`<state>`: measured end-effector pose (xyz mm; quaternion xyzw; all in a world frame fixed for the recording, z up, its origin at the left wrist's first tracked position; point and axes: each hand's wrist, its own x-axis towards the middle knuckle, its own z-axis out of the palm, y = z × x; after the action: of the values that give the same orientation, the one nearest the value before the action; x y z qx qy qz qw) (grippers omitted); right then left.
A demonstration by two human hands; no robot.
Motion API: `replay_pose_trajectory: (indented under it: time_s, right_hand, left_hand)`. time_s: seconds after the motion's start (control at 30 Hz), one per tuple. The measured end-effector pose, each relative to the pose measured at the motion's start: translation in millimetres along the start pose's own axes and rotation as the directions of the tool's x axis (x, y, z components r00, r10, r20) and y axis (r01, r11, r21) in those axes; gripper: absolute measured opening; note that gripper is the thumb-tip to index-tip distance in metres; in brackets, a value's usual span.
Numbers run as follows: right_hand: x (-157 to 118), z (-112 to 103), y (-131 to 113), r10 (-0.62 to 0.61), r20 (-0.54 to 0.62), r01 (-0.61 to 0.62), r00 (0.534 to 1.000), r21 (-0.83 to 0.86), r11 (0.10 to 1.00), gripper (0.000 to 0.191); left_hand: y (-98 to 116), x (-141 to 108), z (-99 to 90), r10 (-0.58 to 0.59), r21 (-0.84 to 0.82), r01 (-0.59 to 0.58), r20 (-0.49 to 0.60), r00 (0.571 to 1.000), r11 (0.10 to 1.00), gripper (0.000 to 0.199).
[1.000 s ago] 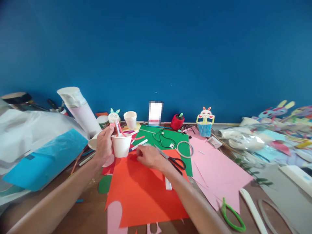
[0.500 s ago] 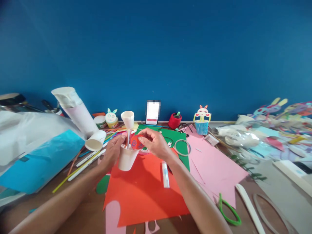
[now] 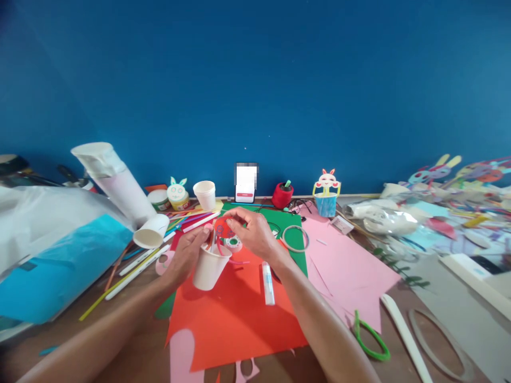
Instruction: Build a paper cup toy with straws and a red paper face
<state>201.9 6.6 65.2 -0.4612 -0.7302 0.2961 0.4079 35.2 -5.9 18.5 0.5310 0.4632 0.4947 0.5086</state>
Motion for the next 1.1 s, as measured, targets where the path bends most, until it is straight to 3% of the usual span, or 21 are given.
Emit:
replay_pose_trajectory:
  time_s: [0.27,0.43,0.6,0.87,1.1]
  right_hand:
    - [2.6,1.4,5.5,0.074,-0.181,-0.064,0.981,0.06,0.996,0.01]
    - [4.4,1.9,9.2,0.156,-0.1,-0.119,0.983,0.3,0.947,0.01]
    - [5.5,5.7,6.5,0.22,-0.028,-0.189,0.975,0.414,0.891,0.012]
    - [3.3,26.2,5.5,0.263,0.036,-0.256,0.964,0.388,0.885,0.016]
    - [3.9,30.6,12.8,0.265,0.031,-0.253,0.964,0.416,0.873,0.015]
  left_hand:
    - [0.7,2.0,-1.9,-0.013,-0.019,0.013,-0.01,1.0,1.0,0.031]
    - [1.4,3.3,-3.9,0.013,0.005,-0.013,-0.035,0.999,1.0,0.032]
    - [1.3,4.7,-5.8,0.032,0.007,-0.032,-0.071,0.997,0.999,0.03]
    - [2.8,4.8,-2.9,0.024,-0.012,-0.025,-0.109,0.994,1.0,0.028]
    - [2.4,2.3,-1.2,0.032,0.041,-0.028,-0.085,0.996,0.999,0.028]
